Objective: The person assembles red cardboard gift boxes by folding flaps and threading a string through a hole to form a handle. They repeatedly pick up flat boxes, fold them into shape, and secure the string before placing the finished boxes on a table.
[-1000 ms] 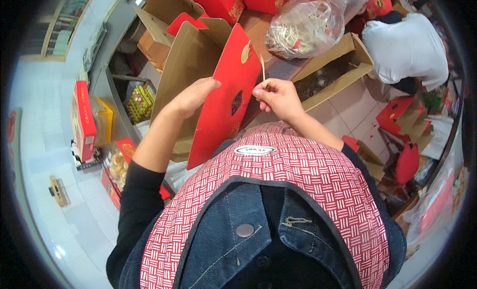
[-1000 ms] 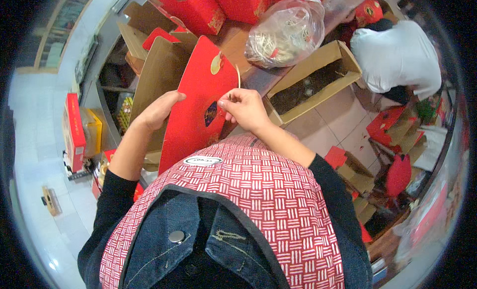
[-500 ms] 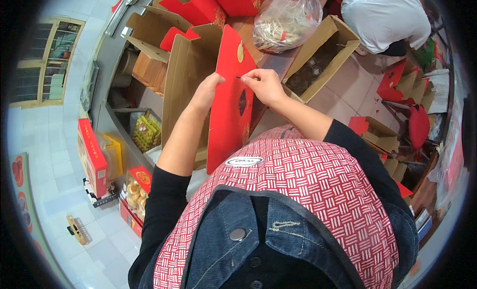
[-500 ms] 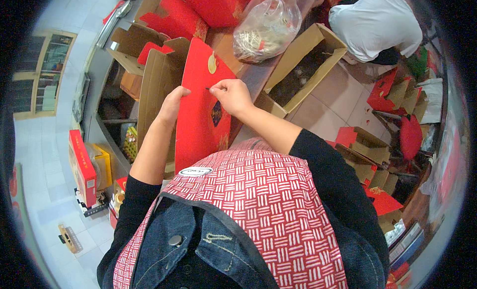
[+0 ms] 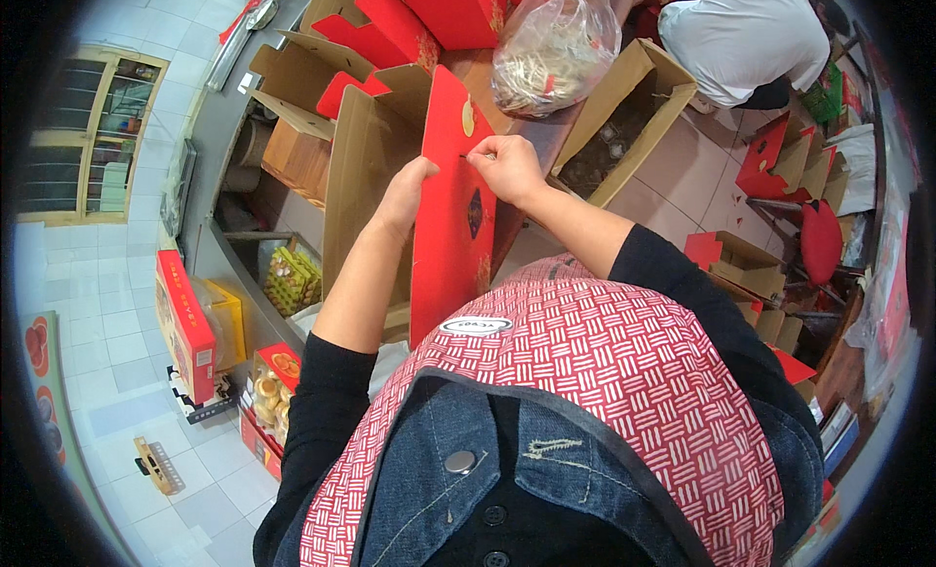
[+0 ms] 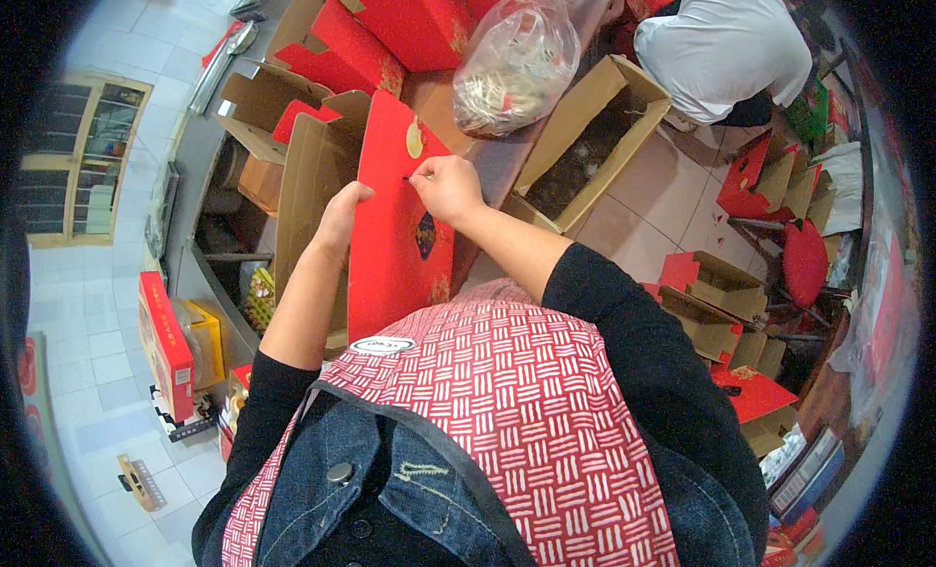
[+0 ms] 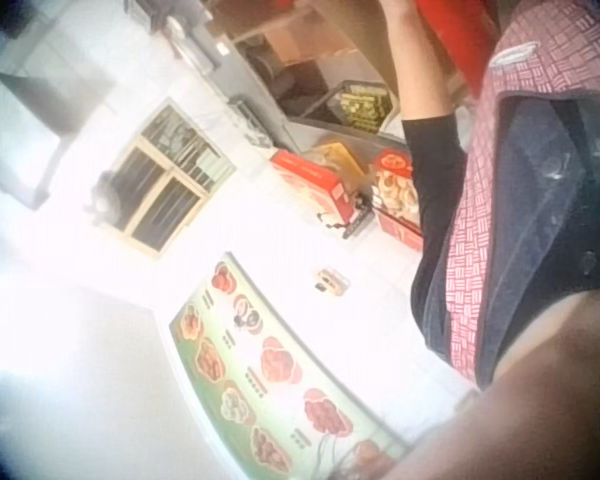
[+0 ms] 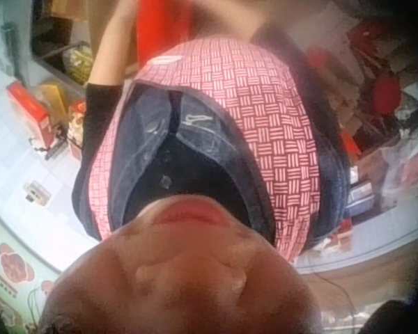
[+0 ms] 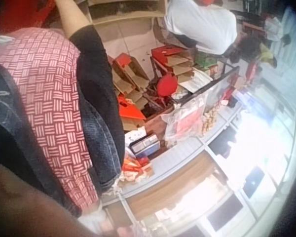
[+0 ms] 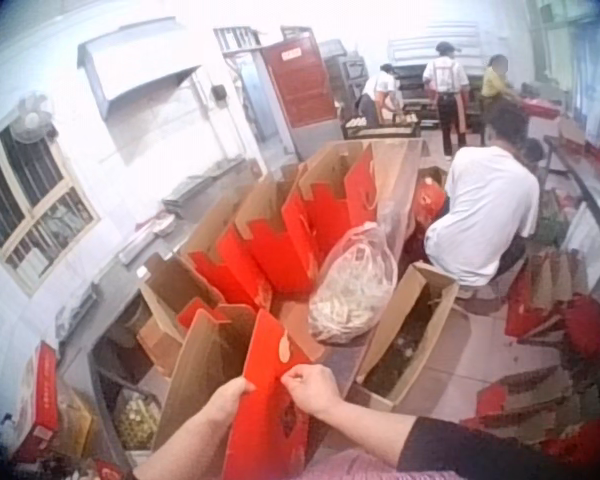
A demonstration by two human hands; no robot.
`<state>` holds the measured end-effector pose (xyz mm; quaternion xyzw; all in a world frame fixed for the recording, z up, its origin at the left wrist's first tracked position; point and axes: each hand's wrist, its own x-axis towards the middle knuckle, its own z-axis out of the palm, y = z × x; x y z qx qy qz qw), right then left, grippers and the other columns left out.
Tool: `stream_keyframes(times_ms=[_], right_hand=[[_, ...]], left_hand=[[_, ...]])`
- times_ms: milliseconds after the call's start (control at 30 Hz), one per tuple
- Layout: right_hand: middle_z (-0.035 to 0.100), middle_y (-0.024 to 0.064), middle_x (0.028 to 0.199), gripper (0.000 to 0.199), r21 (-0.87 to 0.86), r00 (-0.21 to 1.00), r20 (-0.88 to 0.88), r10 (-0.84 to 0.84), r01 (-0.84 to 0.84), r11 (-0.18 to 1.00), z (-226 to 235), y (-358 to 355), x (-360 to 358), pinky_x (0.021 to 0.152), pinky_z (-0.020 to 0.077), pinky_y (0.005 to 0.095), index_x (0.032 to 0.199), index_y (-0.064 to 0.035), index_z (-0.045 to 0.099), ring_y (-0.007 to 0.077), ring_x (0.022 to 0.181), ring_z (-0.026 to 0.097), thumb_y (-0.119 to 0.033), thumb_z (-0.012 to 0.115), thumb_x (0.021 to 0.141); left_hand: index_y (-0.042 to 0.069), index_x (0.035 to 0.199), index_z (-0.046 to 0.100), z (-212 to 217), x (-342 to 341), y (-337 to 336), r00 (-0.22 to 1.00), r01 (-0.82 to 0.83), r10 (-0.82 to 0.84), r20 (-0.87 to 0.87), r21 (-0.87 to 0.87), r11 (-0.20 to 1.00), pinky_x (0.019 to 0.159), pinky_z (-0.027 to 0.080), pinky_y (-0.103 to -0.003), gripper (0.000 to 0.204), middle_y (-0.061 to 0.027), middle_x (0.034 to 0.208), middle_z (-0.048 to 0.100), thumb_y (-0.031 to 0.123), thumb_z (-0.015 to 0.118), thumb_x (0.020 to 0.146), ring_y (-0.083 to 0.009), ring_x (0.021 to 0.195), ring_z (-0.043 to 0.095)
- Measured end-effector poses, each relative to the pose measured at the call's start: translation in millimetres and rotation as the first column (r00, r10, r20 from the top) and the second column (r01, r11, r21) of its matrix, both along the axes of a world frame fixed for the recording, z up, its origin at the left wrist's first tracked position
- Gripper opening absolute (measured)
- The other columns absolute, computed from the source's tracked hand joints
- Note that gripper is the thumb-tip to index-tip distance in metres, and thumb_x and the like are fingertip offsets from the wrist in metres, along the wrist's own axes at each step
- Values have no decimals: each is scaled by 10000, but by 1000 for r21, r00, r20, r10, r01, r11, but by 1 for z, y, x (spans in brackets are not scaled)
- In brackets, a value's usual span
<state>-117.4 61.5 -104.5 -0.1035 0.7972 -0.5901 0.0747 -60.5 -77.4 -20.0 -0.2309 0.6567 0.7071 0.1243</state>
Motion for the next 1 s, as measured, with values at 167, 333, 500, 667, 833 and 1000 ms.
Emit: stream_keyframes(times_ms=[167, 333, 500, 667, 833, 1000], right_hand=[[613, 150, 700, 133, 130, 928, -367, 59, -11, 991, -3, 0, 3, 608, 473, 363, 707, -38, 630, 286, 665, 609, -171, 627, 710], [606, 145, 708, 123, 43, 970, -244, 0, 11, 999, -5, 1, -1, 596, 465, 359, 714, -33, 618, 283, 653, 600, -155, 623, 715], [602, 142, 702, 112, 70, 929, -369, 29, -4, 998, -5, 0, -1, 594, 462, 371, 714, -35, 611, 296, 653, 594, -147, 617, 720], [591, 157, 764, 92, 140, 895, -430, 114, -58, 988, -5, -5, 0, 648, 461, 413, 750, -36, 580, 326, 728, 585, -127, 567, 745], [548, 212, 825, 89, 212, 888, -416, 193, -112, 971, -10, -3, 7, 692, 452, 451, 811, 8, 503, 373, 786, 563, -57, 483, 754], [549, 197, 805, 91, 450, 882, -367, 296, -111, 886, 0, -1, 1, 687, 463, 437, 800, 15, 506, 359, 791, 563, -34, 481, 727]], left_hand=[[34, 871, 568, -9, -1, -8, 997, 34, -39, -66, -76, 997, 737, 430, -274, 214, -51, 858, 576, 188, 451, 779, -133, 787, 532], [36, 855, 571, -13, -3, -9, 998, 17, -21, -59, -66, 998, 738, 427, -271, 208, -45, 855, 574, 190, 456, 776, -131, 789, 528], [40, 835, 581, -14, -3, -11, 999, 16, -16, -48, -4, 1000, 744, 430, -285, 196, -36, 837, 587, 187, 469, 768, -135, 770, 543], [25, 917, 593, -22, -6, -15, 996, 24, -14, -89, 107, 994, 784, 436, -316, 263, -62, 896, 608, 235, 487, 800, -153, 834, 565], [44, 1019, 534, -13, -20, -2, 993, 96, -103, 63, 108, 989, 681, 457, -274, 300, -48, 922, 580, 300, 519, 862, -122, 797, 539], [39, 1018, 530, -51, -36, 14, 997, 68, -67, -33, 50, 996, 622, 464, -270, 202, -44, 871, 585, 180, 504, 875, -127, 723, 551]])
